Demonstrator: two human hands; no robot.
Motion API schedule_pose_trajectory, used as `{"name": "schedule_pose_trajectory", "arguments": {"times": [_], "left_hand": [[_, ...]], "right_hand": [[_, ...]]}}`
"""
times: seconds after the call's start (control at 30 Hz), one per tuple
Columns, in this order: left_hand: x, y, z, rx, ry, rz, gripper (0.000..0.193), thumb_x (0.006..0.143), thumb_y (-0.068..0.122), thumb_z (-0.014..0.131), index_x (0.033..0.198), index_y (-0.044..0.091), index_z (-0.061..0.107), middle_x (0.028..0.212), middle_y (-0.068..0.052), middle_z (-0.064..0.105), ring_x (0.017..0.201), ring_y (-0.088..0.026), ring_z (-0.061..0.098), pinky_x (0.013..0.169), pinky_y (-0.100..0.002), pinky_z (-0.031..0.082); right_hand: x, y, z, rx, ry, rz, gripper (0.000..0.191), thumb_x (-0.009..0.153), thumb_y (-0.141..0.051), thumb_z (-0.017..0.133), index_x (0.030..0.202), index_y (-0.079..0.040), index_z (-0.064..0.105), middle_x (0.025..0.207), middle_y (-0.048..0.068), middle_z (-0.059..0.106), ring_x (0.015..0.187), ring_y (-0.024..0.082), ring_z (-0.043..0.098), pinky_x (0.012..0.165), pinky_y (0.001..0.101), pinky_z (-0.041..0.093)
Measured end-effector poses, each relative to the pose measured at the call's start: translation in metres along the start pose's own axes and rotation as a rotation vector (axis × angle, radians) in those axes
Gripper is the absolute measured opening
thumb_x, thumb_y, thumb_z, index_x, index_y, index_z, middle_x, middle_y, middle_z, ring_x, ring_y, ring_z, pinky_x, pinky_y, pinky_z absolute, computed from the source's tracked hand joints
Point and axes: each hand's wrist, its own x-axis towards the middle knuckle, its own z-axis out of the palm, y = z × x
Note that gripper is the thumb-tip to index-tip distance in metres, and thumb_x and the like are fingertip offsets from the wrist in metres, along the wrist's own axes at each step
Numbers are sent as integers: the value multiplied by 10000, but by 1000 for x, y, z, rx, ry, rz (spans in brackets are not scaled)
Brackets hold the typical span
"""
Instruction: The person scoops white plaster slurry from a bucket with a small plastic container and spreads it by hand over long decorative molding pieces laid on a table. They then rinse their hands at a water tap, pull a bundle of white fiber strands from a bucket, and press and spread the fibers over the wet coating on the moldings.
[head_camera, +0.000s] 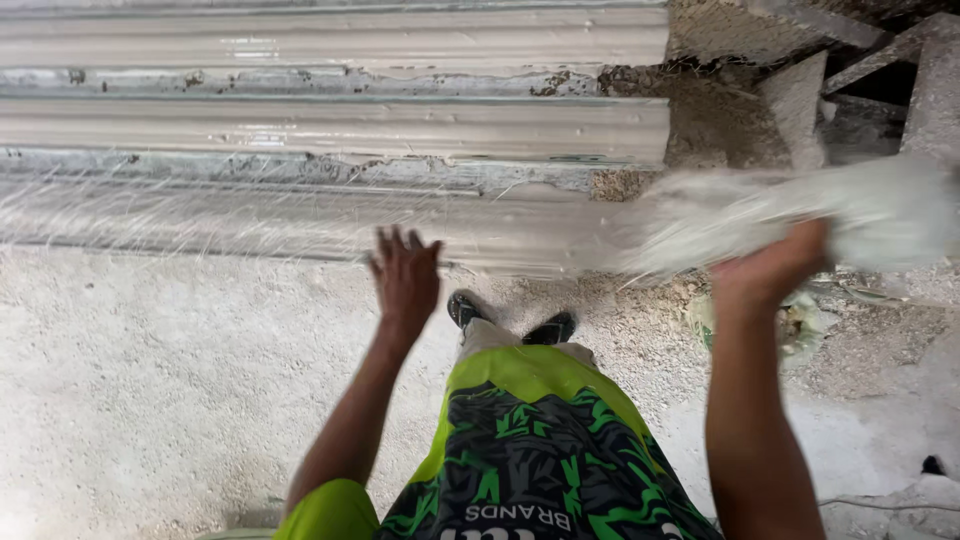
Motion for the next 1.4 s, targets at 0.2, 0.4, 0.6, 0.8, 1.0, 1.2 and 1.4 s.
{"name": "schedule_pose_trajectory", "arguments": {"times": [0.2,0.4,0.6,0.8,1.0,1.2,1.4], "left_hand": [[-15,108,-74,-1496,-382,-12,117,1021,33,567,1051,-30,662,1023,-208,708,899,-291,702,781,-461,612],[6,67,-15,-982,-465,-48,209,1103,138,495,1066,44,678,907,-131,731,625,-181,652,436,-298,513],[17,67,-31,-740,-366,37,229,1012,203,539,946,28,670,1166,-241,666,1146,-387,631,1000,-554,539],[-3,152,-68,-1521,-310,134,216,1066,101,536,1106,-82,644,1138,-267,700,997,-342,715,841,-421,618],[20,126,-8,-970,-804,25,304,1138,236,393,1165,27,612,983,-151,740,566,-285,633,475,-389,536],[14,124,-33,-774,-625,67,361,1059,301,491,1210,-21,554,1195,-259,616,1064,-343,591,864,-500,556],[-6,200,-70,-1622,-451,145,213,1115,142,523,1178,-54,579,1049,-230,694,858,-275,688,712,-347,598]], "right_hand": [[-68,78,26,-16,-55,88,600,1031,-286,488,1536,-38,280,1515,189,370,1375,314,413,1187,503,371],[51,-1,-50,33,66,25,662,1019,-489,362,1508,-51,285,1594,314,337,1463,483,436,1163,655,425],[5,5,-28,-130,132,51,615,1039,-421,481,1491,-31,334,1504,243,420,1456,430,422,1238,634,382],[-41,59,-12,-98,68,52,364,1039,-228,531,1331,-19,468,1201,185,472,1057,311,457,948,536,417],[69,-48,-87,-1,35,-243,705,1005,-512,514,1468,-1,366,1403,285,485,1400,453,546,1122,642,511],[26,-17,-94,129,4,-125,542,1114,-444,567,1394,-7,409,1359,242,491,1335,362,589,1227,595,510],[-12,39,-61,131,73,114,416,1024,-309,511,1365,-79,452,1161,144,586,1071,244,652,987,462,595]]}}
